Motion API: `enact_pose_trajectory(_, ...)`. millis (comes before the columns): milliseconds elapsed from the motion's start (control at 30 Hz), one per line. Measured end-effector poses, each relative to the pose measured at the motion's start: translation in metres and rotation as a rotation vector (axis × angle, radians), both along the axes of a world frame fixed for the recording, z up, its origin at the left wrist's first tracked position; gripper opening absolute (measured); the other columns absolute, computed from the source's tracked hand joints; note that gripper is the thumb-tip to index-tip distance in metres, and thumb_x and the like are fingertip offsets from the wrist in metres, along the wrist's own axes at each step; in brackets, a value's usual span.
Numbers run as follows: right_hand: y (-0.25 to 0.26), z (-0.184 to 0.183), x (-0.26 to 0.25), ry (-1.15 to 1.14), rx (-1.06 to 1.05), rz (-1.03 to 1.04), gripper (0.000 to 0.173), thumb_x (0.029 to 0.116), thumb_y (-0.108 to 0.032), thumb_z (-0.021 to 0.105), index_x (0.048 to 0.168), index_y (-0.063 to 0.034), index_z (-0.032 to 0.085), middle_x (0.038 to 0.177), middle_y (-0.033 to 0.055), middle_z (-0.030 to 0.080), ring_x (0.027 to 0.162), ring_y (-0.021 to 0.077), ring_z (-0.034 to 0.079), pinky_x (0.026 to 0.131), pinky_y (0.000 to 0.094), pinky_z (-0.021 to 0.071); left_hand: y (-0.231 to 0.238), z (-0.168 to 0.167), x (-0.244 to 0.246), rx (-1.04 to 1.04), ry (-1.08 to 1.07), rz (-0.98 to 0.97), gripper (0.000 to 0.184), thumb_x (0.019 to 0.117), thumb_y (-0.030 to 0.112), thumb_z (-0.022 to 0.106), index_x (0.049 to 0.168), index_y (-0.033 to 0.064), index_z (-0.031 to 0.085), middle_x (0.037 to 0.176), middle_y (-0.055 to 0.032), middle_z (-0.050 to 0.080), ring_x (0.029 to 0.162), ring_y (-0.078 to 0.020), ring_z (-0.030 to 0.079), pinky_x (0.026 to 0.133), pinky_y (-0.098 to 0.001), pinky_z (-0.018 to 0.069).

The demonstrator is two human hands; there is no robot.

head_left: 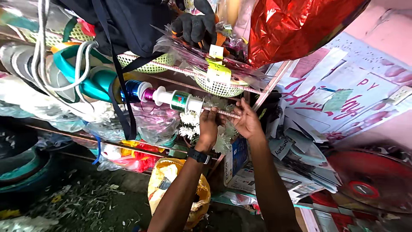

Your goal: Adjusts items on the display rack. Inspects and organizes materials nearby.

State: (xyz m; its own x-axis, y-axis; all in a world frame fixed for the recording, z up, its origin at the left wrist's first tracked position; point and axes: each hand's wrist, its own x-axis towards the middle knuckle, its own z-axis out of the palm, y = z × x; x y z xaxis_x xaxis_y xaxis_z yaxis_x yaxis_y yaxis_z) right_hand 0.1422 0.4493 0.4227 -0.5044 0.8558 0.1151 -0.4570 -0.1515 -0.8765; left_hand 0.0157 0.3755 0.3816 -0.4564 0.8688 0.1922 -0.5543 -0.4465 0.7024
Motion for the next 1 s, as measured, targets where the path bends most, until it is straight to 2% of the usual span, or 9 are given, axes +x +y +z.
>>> enact_pose_trajectory(133,-0.01,0.006,0.0,-0.112,0.115,-0.226,0.017,0.1077,-0.032,0.052,0.103,-0.0167,0.058,0.071,-0.0053,0.047,0.06,0.0084,0.051,0.067,0.03,0.0561,0.003,0.002,-0.001,-0.004,0.013,0.023,0.03,0.1133,0.023,0.035,0.106,0.0034,0.057,0.076,-0.0078,0.066,0.06,-0.016,0.064,0.06,-0.0312,0.0592)
enact_pose_trajectory(233,-0.008,0.006,-0.003,-0.174,0.145,-0.264,0.014,0.1063,-0.031,0.055,0.104,-0.0179,0.058,0.071,-0.0063,0.045,0.057,0.0066,0.045,0.062,0.0275,0.0527,-0.001,0.003,-0.001,-0.002,0.032,0.021,0.032,0.1133,0.023,0.034,0.107,0.0029,0.058,0.076,-0.0083,0.066,0.06,-0.0162,0.065,0.059,-0.0313,0.059)
enact_pose_trajectory(333,-0.004,0.001,-0.009,-0.23,0.214,-0.349,0.015,0.104,-0.031,0.06,0.107,-0.017,0.061,0.08,-0.0047,0.05,0.059,0.0059,0.044,0.058,0.0251,0.0484,-0.003,0.007,0.0,-0.016,0.003,0.034,0.03,0.1133,0.022,0.034,0.105,0.0031,0.055,0.074,-0.0086,0.065,0.058,-0.0165,0.064,0.058,-0.0312,0.0585)
enact_pose_trajectory(433,-0.008,0.0,-0.007,-0.165,0.18,-0.341,0.012,0.1034,-0.03,0.061,0.104,-0.0179,0.059,0.076,-0.0053,0.047,0.058,0.0065,0.045,0.06,0.0269,0.051,0.0,0.008,0.003,-0.035,0.0,0.047,0.03,0.1133,0.023,0.034,0.104,0.0038,0.055,0.074,-0.0073,0.064,0.058,-0.0154,0.063,0.057,-0.0309,0.0578)
enact_pose_trajectory(533,-0.014,0.005,0.0,-0.07,0.141,-0.346,0.009,0.1043,-0.025,0.059,0.102,-0.0158,0.058,0.074,-0.0041,0.049,0.061,0.0094,0.052,0.068,0.0333,0.0572,0.006,0.008,0.0,-0.041,0.006,0.053,0.03,0.1133,0.024,0.035,0.106,0.0038,0.056,0.074,-0.007,0.064,0.058,-0.0154,0.063,0.057,-0.031,0.0581)
enact_pose_trajectory(667,-0.004,0.001,0.013,-0.19,0.185,-0.462,0.016,0.1032,-0.028,0.063,0.108,-0.0128,0.065,0.098,-0.0002,0.064,0.068,0.0091,0.058,0.066,0.029,0.0566,-0.001,0.007,-0.003,-0.054,0.011,0.095,0.029,0.113,0.022,0.035,0.102,0.0038,0.056,0.071,-0.0061,0.062,0.055,-0.0147,0.061,0.055,-0.0294,0.0567)
enact_pose_trajectory(767,-0.015,0.003,0.018,-0.205,0.203,-0.365,0.015,0.1048,-0.03,0.059,0.108,-0.0161,0.064,0.086,-0.0028,0.057,0.063,0.0067,0.052,0.06,0.0245,0.0526,-0.005,0.001,-0.003,-0.06,0.013,0.087,0.028,0.1127,0.021,0.035,0.1,0.0048,0.055,0.07,-0.0054,0.062,0.056,-0.0148,0.061,0.057,-0.03,0.0575)
enact_pose_trajectory(933,-0.014,0.003,0.027,-0.209,0.149,-0.213,0.016,0.1084,-0.026,0.05,0.106,-0.0146,0.061,0.075,-0.0036,0.056,0.068,0.0097,0.059,0.074,0.0314,0.0578,-0.005,0.002,-0.006,-0.068,0.034,0.061,0.031,0.1131,0.023,0.034,0.101,0.004,0.056,0.073,-0.006,0.064,0.058,-0.0152,0.063,0.059,-0.0311,0.0583)
enact_pose_trajectory(1000,-0.01,0.001,0.029,-0.181,0.165,-0.128,0.019,0.1094,-0.028,0.045,0.107,-0.0145,0.058,0.084,-0.0005,0.061,0.08,0.0128,0.064,0.085,0.0345,0.0571,-0.003,0.003,-0.008,-0.061,0.041,0.053,0.032,0.1131,0.023,0.034,0.102,0.0036,0.057,0.074,-0.0065,0.064,0.059,-0.0154,0.063,0.058,-0.0308,0.0583)
